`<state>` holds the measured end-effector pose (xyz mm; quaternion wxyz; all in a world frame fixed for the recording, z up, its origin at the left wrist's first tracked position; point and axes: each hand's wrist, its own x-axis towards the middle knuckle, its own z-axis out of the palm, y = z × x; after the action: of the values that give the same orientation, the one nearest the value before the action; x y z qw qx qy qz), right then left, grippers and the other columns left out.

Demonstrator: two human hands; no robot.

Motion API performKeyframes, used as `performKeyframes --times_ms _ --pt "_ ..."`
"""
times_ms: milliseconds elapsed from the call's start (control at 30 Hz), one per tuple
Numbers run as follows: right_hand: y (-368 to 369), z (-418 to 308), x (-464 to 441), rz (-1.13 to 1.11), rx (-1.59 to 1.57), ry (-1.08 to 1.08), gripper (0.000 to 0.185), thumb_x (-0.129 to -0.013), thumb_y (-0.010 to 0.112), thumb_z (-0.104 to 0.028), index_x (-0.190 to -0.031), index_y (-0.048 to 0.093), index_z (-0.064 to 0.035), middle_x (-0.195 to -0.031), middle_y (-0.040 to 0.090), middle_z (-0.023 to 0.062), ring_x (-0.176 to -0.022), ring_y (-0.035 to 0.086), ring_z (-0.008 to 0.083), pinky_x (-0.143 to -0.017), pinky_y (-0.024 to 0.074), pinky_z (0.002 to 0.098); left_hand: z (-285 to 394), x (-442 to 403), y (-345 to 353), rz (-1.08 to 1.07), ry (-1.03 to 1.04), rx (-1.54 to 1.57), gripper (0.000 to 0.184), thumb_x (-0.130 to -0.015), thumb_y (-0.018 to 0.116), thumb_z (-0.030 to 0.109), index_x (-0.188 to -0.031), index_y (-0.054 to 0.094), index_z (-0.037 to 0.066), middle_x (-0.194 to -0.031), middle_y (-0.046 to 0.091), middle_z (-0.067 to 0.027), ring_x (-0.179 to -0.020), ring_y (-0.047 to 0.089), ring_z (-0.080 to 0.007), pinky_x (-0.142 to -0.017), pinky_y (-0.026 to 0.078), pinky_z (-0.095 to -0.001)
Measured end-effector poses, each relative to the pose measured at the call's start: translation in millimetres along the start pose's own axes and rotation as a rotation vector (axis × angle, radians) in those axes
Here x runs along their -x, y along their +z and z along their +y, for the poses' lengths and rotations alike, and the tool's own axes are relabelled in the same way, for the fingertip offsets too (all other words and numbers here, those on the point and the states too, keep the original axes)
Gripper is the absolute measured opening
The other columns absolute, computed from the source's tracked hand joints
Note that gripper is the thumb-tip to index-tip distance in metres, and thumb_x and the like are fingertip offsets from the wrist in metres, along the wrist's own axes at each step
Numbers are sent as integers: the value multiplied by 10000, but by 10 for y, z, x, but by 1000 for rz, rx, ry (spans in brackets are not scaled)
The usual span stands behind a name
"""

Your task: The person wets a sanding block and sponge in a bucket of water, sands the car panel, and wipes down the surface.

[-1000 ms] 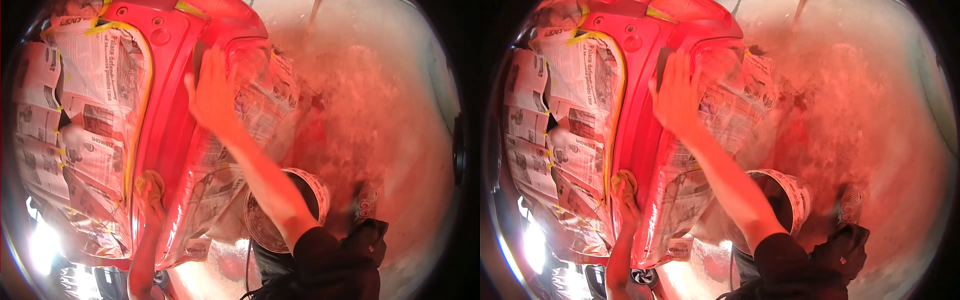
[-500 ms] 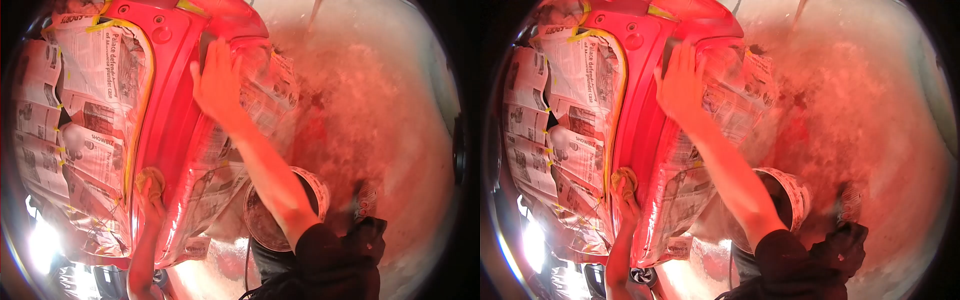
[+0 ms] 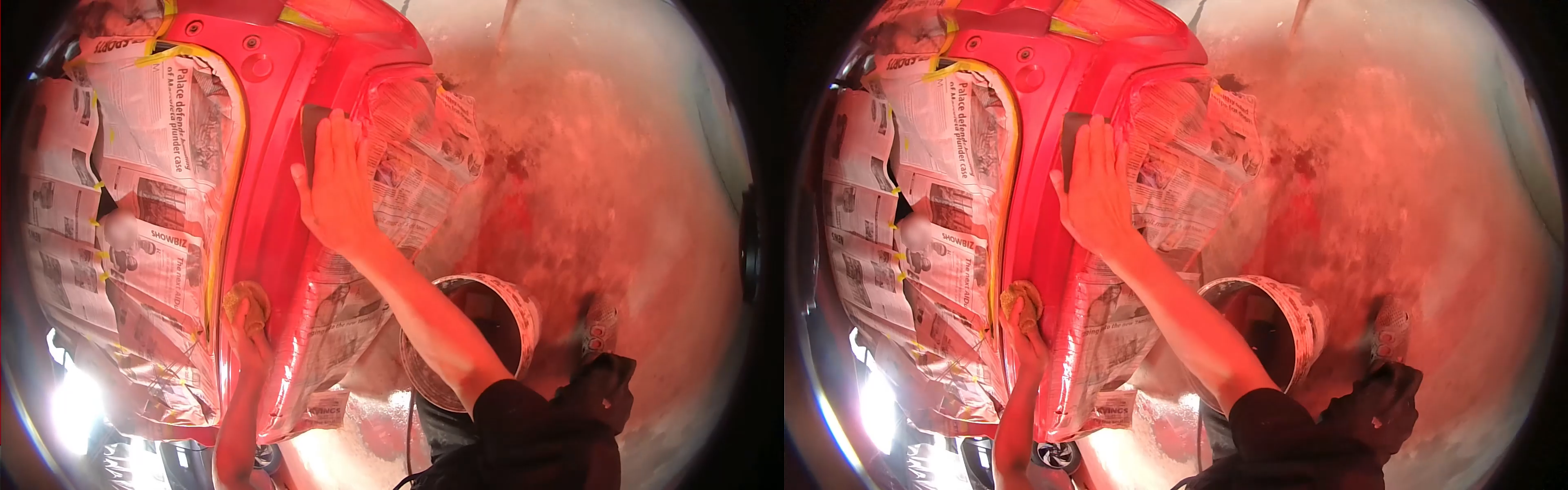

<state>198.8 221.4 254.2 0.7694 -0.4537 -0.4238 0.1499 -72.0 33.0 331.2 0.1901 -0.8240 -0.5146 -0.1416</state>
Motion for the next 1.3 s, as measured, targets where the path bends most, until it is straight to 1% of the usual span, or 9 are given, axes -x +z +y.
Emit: performKeyframes --times_ms 133,333,533,633,833,933,1133,1233,1300 --pt "73 276 -549 -11 55 27 754 -1042 519 -354 -1513 263 178 -1594 245 396 -1491 269 524 -1221 229 610 31 45 -29 -29 -21 -38 461 -1078 404 187 -1479 458 -34 -1470 405 -299 -1363 427 -452 -1169 314 -511" --pt "63 93 -115 18 -19 -18 714 -1039 523 -348 -1461 332 196 -1538 318 424 -1450 322 545 -1202 275 607 -19 50 -7 -30 -63 31 465 -1068 406 155 -1484 443 -47 -1482 402 -297 -1385 401 -452 -1181 291 -515" --pt "42 308 -564 14 -21 23 747 -1043 520 -362 -1483 295 198 -1554 284 428 -1474 286 541 -1220 245 603 -81 97 -23 -37 10 -76 459 -1085 413 199 -1472 459 -45 -1478 453 -275 -1394 390 -475 -1192 264 -538" --pt "33 109 -166 -21 -41 6 747 -1046 512 -364 -1480 296 204 -1555 281 429 -1478 280 539 -1225 246 592 -54 44 12 -9 -25 32 456 -1088 406 196 -1473 456 -43 -1479 475 -263 -1401 377 -479 -1200 242 -543" --pt "-14 310 -618 -57 -91 35 773 -1055 492 -373 -1514 238 194 -1581 225 429 -1500 234 540 -1245 197 589 -16 76 -31 -50 -34 -63 461 -1102 388 223 -1477 456 -37 -1463 452 -290 -1390 399 -462 -1183 282 -523" --pt "17 158 -287 -80 -70 43 770 -1053 493 -377 -1510 251 195 -1583 224 427 -1499 236 541 -1247 196 579 -16 56 20 -5 -72 -1 452 -1091 404 189 -1480 452 -36 -1456 448 -293 -1386 402 -459 -1178 286 -527" --pt "-31 399 -632 -66 -132 35 790 -1052 492 -394 -1521 234 188 -1601 199 414 -1513 208 535 -1253 182 574 -39 92 -33 -52 -28 -89 456 -1076 404 159 -1487 445 -36 -1447 432 -301 -1379 413 -456 -1181 292 -521" --pt "69 294 -374 -28 -17 11 768 -1060 473 -401 -1507 267 189 -1597 222 408 -1506 228 532 -1251 191 573 -20 72 -8 -25 -57 -11 460 -1064 388 132 -1489 447 -37 -1472 427 -295 -1390 409 -457 -1186 288 -517" --pt "67 291 -340 -18 -41 11 755 -1062 470 -396 -1499 285 191 -1593 232 407 -1503 235 532 -1249 197 572 -74 57 1 -33 1 -94 459 -1063 393 129 -1487 452 -35 -1482 424 -291 -1391 409 -455 -1183 291 -517"
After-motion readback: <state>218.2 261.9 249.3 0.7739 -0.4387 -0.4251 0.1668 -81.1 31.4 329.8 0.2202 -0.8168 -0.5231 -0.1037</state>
